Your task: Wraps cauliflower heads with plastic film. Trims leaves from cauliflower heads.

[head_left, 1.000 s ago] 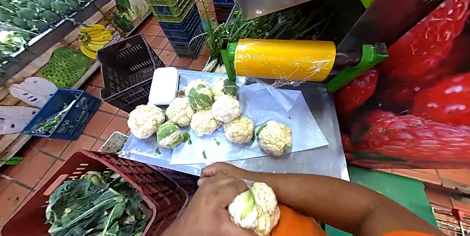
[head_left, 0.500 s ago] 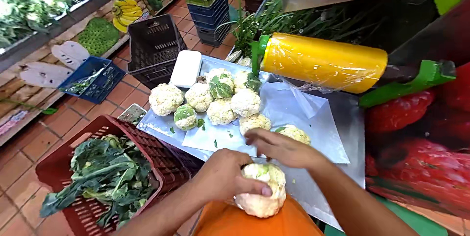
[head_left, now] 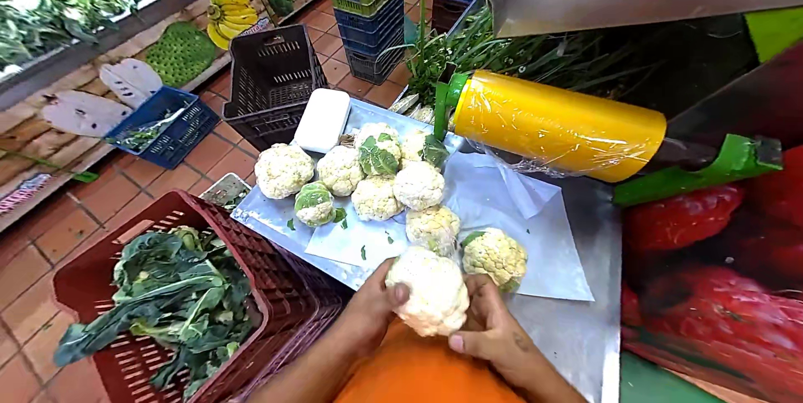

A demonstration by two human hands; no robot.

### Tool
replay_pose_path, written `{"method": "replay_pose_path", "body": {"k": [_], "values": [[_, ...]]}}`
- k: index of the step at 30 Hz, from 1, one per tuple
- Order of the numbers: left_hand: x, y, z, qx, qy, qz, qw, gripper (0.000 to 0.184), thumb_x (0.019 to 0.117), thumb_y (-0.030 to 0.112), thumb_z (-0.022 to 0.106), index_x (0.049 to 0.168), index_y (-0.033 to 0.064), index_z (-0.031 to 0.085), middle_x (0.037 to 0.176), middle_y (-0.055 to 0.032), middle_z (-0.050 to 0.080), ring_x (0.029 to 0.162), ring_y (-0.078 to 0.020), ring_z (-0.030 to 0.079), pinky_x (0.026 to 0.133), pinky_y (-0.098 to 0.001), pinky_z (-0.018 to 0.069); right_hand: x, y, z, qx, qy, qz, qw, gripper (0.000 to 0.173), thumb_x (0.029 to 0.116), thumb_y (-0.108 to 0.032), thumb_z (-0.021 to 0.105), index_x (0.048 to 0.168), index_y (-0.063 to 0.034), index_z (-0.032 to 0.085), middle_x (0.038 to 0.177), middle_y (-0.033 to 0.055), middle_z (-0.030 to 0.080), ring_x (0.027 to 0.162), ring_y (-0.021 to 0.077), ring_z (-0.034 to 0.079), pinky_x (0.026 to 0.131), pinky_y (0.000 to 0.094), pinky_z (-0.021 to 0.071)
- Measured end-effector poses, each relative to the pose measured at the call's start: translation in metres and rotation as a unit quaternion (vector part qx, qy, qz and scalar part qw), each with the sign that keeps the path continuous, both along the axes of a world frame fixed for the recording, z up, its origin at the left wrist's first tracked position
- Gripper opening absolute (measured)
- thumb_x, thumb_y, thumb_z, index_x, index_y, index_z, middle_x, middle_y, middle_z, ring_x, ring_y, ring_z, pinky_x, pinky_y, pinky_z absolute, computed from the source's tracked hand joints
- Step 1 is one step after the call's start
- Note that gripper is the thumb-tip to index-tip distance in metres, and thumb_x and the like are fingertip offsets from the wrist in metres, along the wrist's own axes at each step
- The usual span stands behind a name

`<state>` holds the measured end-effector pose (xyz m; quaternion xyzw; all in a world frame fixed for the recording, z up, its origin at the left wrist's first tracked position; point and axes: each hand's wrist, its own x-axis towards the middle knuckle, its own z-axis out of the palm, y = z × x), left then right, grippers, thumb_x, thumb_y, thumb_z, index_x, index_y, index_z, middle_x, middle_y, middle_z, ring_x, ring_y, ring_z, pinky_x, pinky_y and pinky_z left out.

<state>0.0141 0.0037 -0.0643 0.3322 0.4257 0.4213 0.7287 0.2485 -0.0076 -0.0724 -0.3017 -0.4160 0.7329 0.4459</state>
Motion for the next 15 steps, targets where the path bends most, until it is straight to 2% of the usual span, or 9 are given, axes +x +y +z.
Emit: {"method": "replay_pose_path", "body": {"k": [2, 4, 6, 8, 9, 10, 11, 13, 15], "values": [[-0.010, 0.005, 0.004, -0.003, 0.009, -0.002, 1.000, 0.100, 0.0646, 0.057, 0.091, 0.137, 0.0027, 0.049, 0.115, -0.0148, 0.070, 0.103, -0.0253, 0.071, 0.090, -0.0449, 0.0609, 0.013, 0.015, 0.007, 0.039, -0.089, 0.034, 0.995, 0.046, 0.0881, -0.025, 0.078, 0.123, -0.0073, 0.055, 0.115, 0.0097, 0.070, 0.102, 0.0231, 0.071, 0.088, 0.0421, 0.0611], [-0.024, 0.006, 0.008, 0.041, 0.093, -0.049, 0.994, 0.096, 0.0616, 0.055, 0.093, 0.132, 0.0045, 0.051, 0.112, -0.0111, 0.071, 0.100, -0.0214, 0.072, 0.088, -0.0417, 0.0618, 0.030, 0.034, 0.021, 0.105, -0.172, -0.043, 0.979, 0.034, 0.0950, -0.037, 0.070, 0.118, -0.0132, 0.065, 0.106, 0.0062, 0.072, 0.095, 0.0206, 0.071, 0.085, 0.0397, 0.0612], [-0.030, -0.002, 0.012, 0.074, 0.157, -0.096, 0.980, 0.095, 0.0617, 0.057, 0.093, 0.131, 0.0071, 0.052, 0.112, -0.0069, 0.071, 0.101, -0.0169, 0.071, 0.088, -0.0376, 0.0617, 0.039, 0.043, 0.039, 0.162, -0.260, -0.065, 0.950, 0.038, 0.0971, -0.052, 0.063, 0.112, -0.0178, 0.069, 0.106, 0.0014, 0.070, 0.098, 0.0168, 0.068, 0.085, 0.0360, 0.0602], [-0.030, -0.008, 0.014, 0.090, 0.165, -0.119, 0.975, 0.097, 0.0627, 0.056, 0.093, 0.134, 0.0065, 0.049, 0.114, -0.0073, 0.070, 0.103, -0.0169, 0.071, 0.090, -0.0373, 0.0614, 0.039, 0.046, 0.056, 0.202, -0.357, 0.046, 0.911, 0.049, 0.0932, -0.067, 0.058, 0.108, -0.0234, 0.072, 0.113, -0.0036, 0.067, 0.109, 0.0137, 0.063, 0.092, 0.0394, 0.0559], [-0.029, -0.008, 0.015, 0.100, 0.165, -0.127, 0.973, 0.098, 0.0628, 0.056, 0.093, 0.134, 0.0059, 0.048, 0.114, -0.0078, 0.070, 0.103, -0.0172, 0.071, 0.090, -0.0378, 0.0613, 0.035, 0.049, 0.065, 0.205, -0.384, 0.121, 0.892, 0.051, 0.0906, -0.070, 0.060, 0.108, -0.0245, 0.073, 0.115, -0.0042, 0.066, 0.112, 0.0134, 0.061, 0.094, 0.0419, 0.0546], [-0.029, -0.009, 0.017, 0.109, 0.169, -0.131, 0.971, 0.097, 0.0624, 0.058, 0.092, 0.132, 0.0057, 0.049, 0.113, -0.0077, 0.070, 0.102, -0.0169, 0.071, 0.089, -0.0377, 0.0616, 0.031, 0.053, 0.074, 0.196, -0.393, 0.189, 0.878, 0.046, 0.0905, -0.066, 0.063, 0.105, -0.0238, 0.074, 0.113, -0.0043, 0.065, 0.111, 0.0122, 0.060, 0.094, 0.0409, 0.0532], [-0.029, -0.009, 0.020, 0.117, 0.177, -0.133, 0.968, 0.096, 0.0620, 0.060, 0.091, 0.130, 0.0062, 0.050, 0.112, -0.0068, 0.070, 0.100, -0.0157, 0.071, 0.088, -0.0367, 0.0617, 0.029, 0.058, 0.081, 0.181, -0.378, 0.234, 0.877, 0.037, 0.0926, -0.056, 0.067, 0.099, -0.0208, 0.075, 0.108, -0.0042, 0.065, 0.106, 0.0101, 0.059, 0.091, 0.0365, 0.0517], [-0.027, -0.011, 0.027, 0.134, 0.193, -0.134, 0.963, 0.093, 0.0626, 0.059, 0.091, 0.127, 0.0066, 0.052, 0.109, -0.0044, 0.070, 0.098, -0.0128, 0.071, 0.086, -0.0340, 0.0618, 0.034, 0.068, 0.089, 0.168, -0.300, 0.225, 0.911, 0.020, 0.0928, -0.034, 0.070, 0.083, -0.0164, 0.073, 0.093, -0.0049, 0.065, 0.089, 0.0055, 0.060, 0.077, 0.0252, 0.0512], [-0.025, -0.013, 0.032, 0.151, 0.196, -0.130, 0.960, 0.090, 0.0642, 0.054, 0.093, 0.128, 0.0060, 0.051, 0.110, -0.0045, 0.070, 0.100, -0.0130, 0.070, 0.088, -0.0340, 0.0615, 0.046, 0.077, 0.088, 0.148, -0.238, 0.189, 0.941, 0.019, 0.0915, -0.028, 0.070, 0.077, -0.0165, 0.073, 0.089, -0.0044, 0.065, 0.086, 0.0058, 0.061, 0.073, 0.0210, 0.0509]]}}
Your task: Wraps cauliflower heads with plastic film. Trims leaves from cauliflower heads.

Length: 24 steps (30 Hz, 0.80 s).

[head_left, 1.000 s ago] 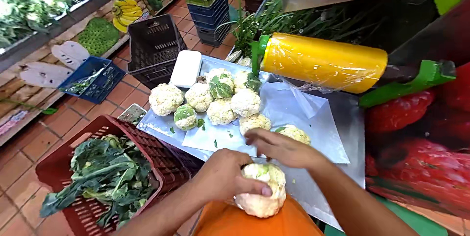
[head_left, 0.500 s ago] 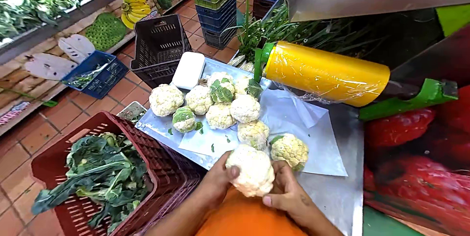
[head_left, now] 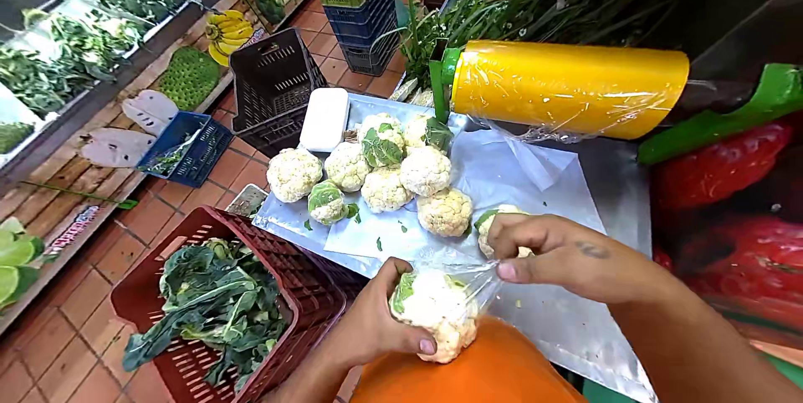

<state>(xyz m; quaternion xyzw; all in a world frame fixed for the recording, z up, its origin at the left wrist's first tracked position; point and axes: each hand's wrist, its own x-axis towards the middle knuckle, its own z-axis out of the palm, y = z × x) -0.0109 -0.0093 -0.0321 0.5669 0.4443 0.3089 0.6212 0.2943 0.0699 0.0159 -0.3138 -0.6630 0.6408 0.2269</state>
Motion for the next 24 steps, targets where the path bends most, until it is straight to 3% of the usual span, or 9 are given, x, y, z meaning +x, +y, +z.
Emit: {"method": "replay_pose_path", "body": {"k": [5, 8, 10, 13, 15, 17, 19, 22, 24], "values": [[0.005, -0.001, 0.004, 0.030, 0.003, -0.020, 0.999, 0.095, 0.0663, 0.047, 0.094, 0.136, 0.0034, 0.047, 0.118, -0.0065, 0.068, 0.107, -0.0147, 0.069, 0.093, -0.0356, 0.0605, 0.010, 0.007, -0.003, -0.016, 0.049, -0.055, 0.997, 0.020, 0.0918, -0.031, 0.069, 0.081, -0.0155, 0.074, 0.088, -0.0022, 0.067, 0.081, 0.0060, 0.061, 0.070, 0.0210, 0.0508], [0.008, 0.001, 0.010, 0.047, 0.038, -0.048, 0.997, 0.098, 0.0660, 0.050, 0.093, 0.140, 0.0025, 0.050, 0.122, -0.0051, 0.069, 0.111, -0.0121, 0.068, 0.097, -0.0341, 0.0592, 0.004, 0.008, 0.018, 0.048, -0.097, -0.059, 0.992, 0.028, 0.0949, -0.046, 0.064, 0.085, -0.0227, 0.076, 0.089, -0.0066, 0.067, 0.081, 0.0070, 0.063, 0.068, 0.0252, 0.0536], [0.013, 0.002, 0.016, 0.052, 0.077, -0.064, 0.994, 0.093, 0.0654, 0.051, 0.093, 0.137, 0.0064, 0.055, 0.119, -0.0017, 0.071, 0.110, -0.0094, 0.068, 0.097, -0.0332, 0.0593, -0.011, 0.006, 0.027, 0.028, -0.201, 0.020, 0.979, 0.035, 0.0924, -0.057, 0.065, 0.089, -0.0239, 0.074, 0.090, -0.0068, 0.065, 0.082, 0.0080, 0.062, 0.072, 0.0320, 0.0543], [0.018, 0.003, 0.022, 0.060, 0.133, -0.078, 0.986, 0.087, 0.0666, 0.053, 0.092, 0.135, 0.0095, 0.059, 0.119, 0.0004, 0.071, 0.110, -0.0075, 0.067, 0.098, -0.0332, 0.0583, -0.025, 0.006, 0.033, -0.034, -0.198, 0.091, 0.975, 0.023, 0.0931, -0.035, 0.072, 0.082, -0.0146, 0.072, 0.081, -0.0024, 0.062, 0.073, 0.0083, 0.057, 0.064, 0.0288, 0.0473], [0.017, 0.003, 0.022, 0.070, 0.156, -0.082, 0.982, 0.086, 0.0673, 0.057, 0.090, 0.133, 0.0102, 0.061, 0.119, 0.0006, 0.070, 0.110, -0.0071, 0.066, 0.098, -0.0334, 0.0577, -0.011, 0.011, 0.030, -0.035, -0.103, 0.001, 0.994, 0.019, 0.0886, -0.026, 0.069, 0.072, -0.0165, 0.069, 0.076, -0.0040, 0.064, 0.071, 0.0060, 0.057, 0.063, 0.0254, 0.0465], [0.014, 0.002, 0.021, 0.075, 0.158, -0.082, 0.981, 0.084, 0.0677, 0.057, 0.090, 0.132, 0.0105, 0.062, 0.119, 0.0003, 0.069, 0.110, -0.0071, 0.066, 0.098, -0.0329, 0.0573, 0.004, 0.018, 0.027, -0.020, -0.031, -0.112, 0.993, 0.020, 0.0892, -0.029, 0.062, 0.074, -0.0200, 0.071, 0.076, -0.0039, 0.064, 0.070, 0.0070, 0.058, 0.064, 0.0269, 0.0480], [0.013, 0.001, 0.020, 0.073, 0.142, -0.072, 0.985, 0.084, 0.0679, 0.056, 0.090, 0.132, 0.0099, 0.061, 0.119, 0.0000, 0.070, 0.110, -0.0074, 0.066, 0.097, -0.0324, 0.0581, 0.010, 0.020, 0.028, 0.011, -0.051, -0.157, 0.986, 0.022, 0.0910, -0.034, 0.059, 0.078, -0.0204, 0.070, 0.076, -0.0014, 0.064, 0.070, 0.0113, 0.059, 0.065, 0.0322, 0.0494], [0.014, 0.001, 0.020, 0.058, 0.123, -0.058, 0.989, 0.092, 0.0653, 0.057, 0.092, 0.136, 0.0091, 0.057, 0.118, 0.0009, 0.071, 0.108, -0.0066, 0.068, 0.096, -0.0314, 0.0592, -0.003, 0.001, 0.029, 0.044, -0.174, 0.038, 0.983, 0.036, 0.0926, -0.057, 0.064, 0.098, -0.0223, 0.072, 0.098, -0.0044, 0.066, 0.093, 0.0114, 0.063, 0.080, 0.0373, 0.0557], [0.016, 0.001, 0.018, 0.044, 0.106, -0.050, 0.992, 0.093, 0.0649, 0.057, 0.092, 0.136, 0.0084, 0.057, 0.117, 0.0004, 0.072, 0.107, -0.0074, 0.069, 0.096, -0.0321, 0.0600, -0.016, -0.012, 0.026, 0.042, -0.175, 0.080, 0.980, 0.033, 0.0946, -0.055, 0.064, 0.095, -0.0225, 0.071, 0.101, -0.0069, 0.064, 0.099, 0.0074, 0.060, 0.085, 0.0327, 0.0524]]}}
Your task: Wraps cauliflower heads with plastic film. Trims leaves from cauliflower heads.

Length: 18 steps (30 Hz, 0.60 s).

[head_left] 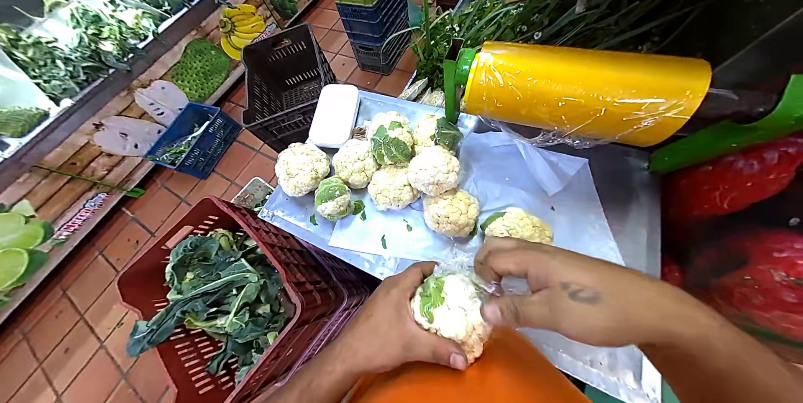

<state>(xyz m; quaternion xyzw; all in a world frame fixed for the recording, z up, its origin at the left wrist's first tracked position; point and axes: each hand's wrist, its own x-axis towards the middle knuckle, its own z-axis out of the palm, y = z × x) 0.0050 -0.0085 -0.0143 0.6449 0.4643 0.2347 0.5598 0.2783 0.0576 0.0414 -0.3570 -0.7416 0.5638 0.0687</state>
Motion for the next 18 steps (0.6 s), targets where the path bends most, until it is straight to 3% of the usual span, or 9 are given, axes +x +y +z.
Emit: {"method": "replay_pose_path", "body": {"k": [3, 4, 6, 7, 8, 10, 13, 15, 18], "values": [[-0.001, 0.001, -0.005, 0.013, -0.034, 0.000, 0.999, 0.082, 0.0690, 0.056, 0.090, 0.129, 0.0065, 0.063, 0.112, -0.0010, 0.073, 0.104, -0.0088, 0.070, 0.093, -0.0329, 0.0609, -0.012, -0.015, -0.008, -0.013, 0.165, -0.162, 0.973, 0.028, 0.1003, -0.036, 0.061, 0.083, -0.0167, 0.070, 0.073, -0.0020, 0.067, 0.066, 0.0080, 0.064, 0.060, 0.0241, 0.0542], [-0.002, 0.002, -0.007, 0.028, -0.047, -0.013, 0.998, 0.080, 0.0707, 0.056, 0.088, 0.127, 0.0052, 0.064, 0.112, -0.0021, 0.073, 0.104, -0.0092, 0.070, 0.093, -0.0332, 0.0608, -0.017, -0.018, -0.013, -0.003, 0.207, -0.215, 0.954, 0.030, 0.1012, -0.037, 0.061, 0.082, -0.0160, 0.068, 0.067, -0.0007, 0.064, 0.057, 0.0086, 0.061, 0.052, 0.0239, 0.0541], [0.000, 0.003, -0.011, 0.060, -0.074, -0.047, 0.994, 0.077, 0.0739, 0.058, 0.086, 0.123, 0.0023, 0.066, 0.112, -0.0046, 0.073, 0.104, -0.0102, 0.069, 0.093, -0.0338, 0.0599, -0.027, -0.014, -0.025, 0.084, 0.224, -0.300, 0.924, 0.029, 0.1026, -0.040, 0.059, 0.082, -0.0190, 0.064, 0.059, -0.0050, 0.053, 0.044, 0.0042, 0.047, 0.040, 0.0196, 0.0428], [0.001, 0.003, -0.014, 0.071, -0.094, -0.063, 0.991, 0.076, 0.0754, 0.057, 0.085, 0.122, 0.0007, 0.066, 0.113, -0.0065, 0.072, 0.105, -0.0117, 0.069, 0.094, -0.0347, 0.0595, -0.030, -0.007, -0.037, 0.140, 0.211, -0.325, 0.911, 0.026, 0.1031, -0.036, 0.058, 0.084, -0.0187, 0.063, 0.059, -0.0066, 0.050, 0.045, 0.0040, 0.043, 0.041, 0.0203, 0.0377], [0.002, 0.003, -0.016, 0.075, -0.117, -0.076, 0.987, 0.074, 0.0766, 0.056, 0.085, 0.122, -0.0004, 0.066, 0.114, -0.0080, 0.072, 0.106, -0.0132, 0.069, 0.095, -0.0357, 0.0590, -0.033, 0.003, -0.051, 0.184, 0.186, -0.343, 0.902, 0.024, 0.1029, -0.032, 0.057, 0.084, -0.0178, 0.062, 0.060, -0.0071, 0.051, 0.046, 0.0045, 0.044, 0.042, 0.0218, 0.0384], [0.005, 0.006, -0.023, 0.060, -0.181, -0.089, 0.978, 0.072, 0.0781, 0.050, 0.086, 0.122, -0.0024, 0.066, 0.114, -0.0105, 0.072, 0.106, -0.0159, 0.070, 0.095, -0.0372, 0.0597, -0.042, 0.019, -0.085, 0.171, 0.156, -0.359, 0.904, 0.024, 0.1029, -0.026, 0.058, 0.084, -0.0124, 0.063, 0.064, -0.0025, 0.054, 0.051, 0.0094, 0.049, 0.046, 0.0282, 0.0424], [0.013, 0.006, -0.032, -0.002, -0.252, -0.099, 0.963, 0.064, 0.0785, 0.042, 0.087, 0.120, -0.0005, 0.066, 0.109, -0.0086, 0.074, 0.100, -0.0149, 0.072, 0.091, -0.0360, 0.0608, -0.074, 0.014, -0.139, 0.010, 0.153, -0.322, 0.934, 0.026, 0.1045, -0.024, 0.055, 0.091, -0.0038, 0.064, 0.071, 0.0050, 0.057, 0.061, 0.0144, 0.054, 0.058, 0.0363, 0.0481], [0.016, 0.005, -0.032, -0.003, -0.247, -0.102, 0.964, 0.065, 0.0777, 0.047, 0.087, 0.119, 0.0003, 0.067, 0.108, -0.0073, 0.074, 0.100, -0.0136, 0.072, 0.090, -0.0355, 0.0608, -0.099, -0.006, -0.158, -0.109, 0.192, -0.264, 0.939, 0.023, 0.1026, -0.020, 0.057, 0.091, -0.0020, 0.065, 0.071, -0.0010, 0.058, 0.065, 0.0047, 0.054, 0.065, 0.0265, 0.0490], [0.016, -0.008, -0.021, 0.164, -0.122, -0.050, 0.978, 0.070, 0.0792, 0.067, 0.076, 0.101, 0.0008, 0.072, 0.094, -0.0073, 0.074, 0.089, -0.0119, 0.071, 0.080, -0.0332, 0.0614, -0.106, -0.020, -0.139, -0.260, 0.190, -0.155, 0.934, 0.021, 0.1057, -0.020, 0.053, 0.090, -0.0075, 0.059, 0.072, -0.0086, 0.053, 0.065, -0.0033, 0.051, 0.065, 0.0168, 0.0451]]}}
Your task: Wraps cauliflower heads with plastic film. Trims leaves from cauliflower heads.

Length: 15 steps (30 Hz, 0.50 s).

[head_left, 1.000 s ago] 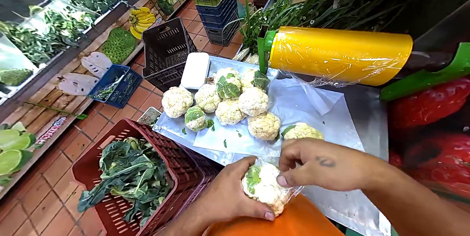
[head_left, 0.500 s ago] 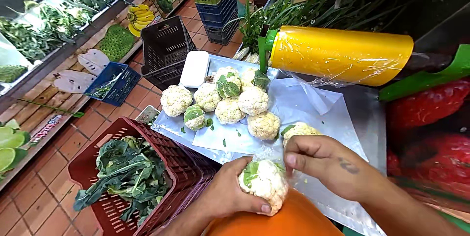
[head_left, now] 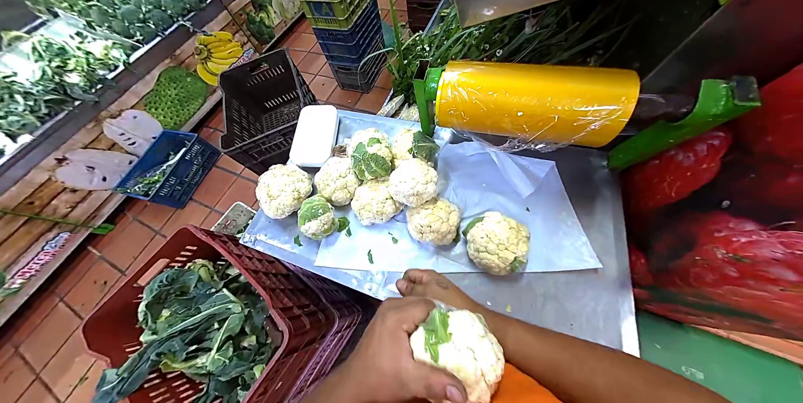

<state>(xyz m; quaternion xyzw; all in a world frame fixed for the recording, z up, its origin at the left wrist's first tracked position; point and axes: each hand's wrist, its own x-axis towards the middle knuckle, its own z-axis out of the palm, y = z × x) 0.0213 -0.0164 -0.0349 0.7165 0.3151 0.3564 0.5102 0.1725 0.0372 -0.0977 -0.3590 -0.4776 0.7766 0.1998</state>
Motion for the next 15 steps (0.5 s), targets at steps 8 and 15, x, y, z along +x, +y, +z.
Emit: {"method": "replay_pose_path", "body": {"k": [8, 15], "values": [[-0.005, -0.010, 0.011, 0.179, 0.052, 0.093, 0.978, 0.082, 0.0835, 0.072, 0.068, 0.141, 0.0155, 0.056, 0.127, -0.0054, 0.066, 0.116, -0.0185, 0.064, 0.098, -0.0384, 0.0556, 0.028, -0.023, 0.119, -0.061, -0.185, 0.123, 0.973, 0.032, 0.1075, 0.003, 0.035, 0.132, 0.0089, 0.055, 0.120, 0.0167, 0.064, 0.103, 0.0050, 0.059, 0.093, 0.0186, 0.0447], [-0.011, -0.013, 0.005, -0.124, -0.025, 0.108, 0.986, 0.085, 0.0755, 0.061, 0.082, 0.135, 0.0044, 0.059, 0.120, -0.0047, 0.072, 0.108, -0.0120, 0.069, 0.095, -0.0341, 0.0599, 0.064, -0.033, 0.014, 0.052, -0.054, -0.040, 0.996, 0.037, 0.1074, -0.024, 0.041, 0.130, 0.0017, 0.054, 0.117, 0.0110, 0.066, 0.105, 0.0159, 0.065, 0.094, 0.0363, 0.0540]]}}
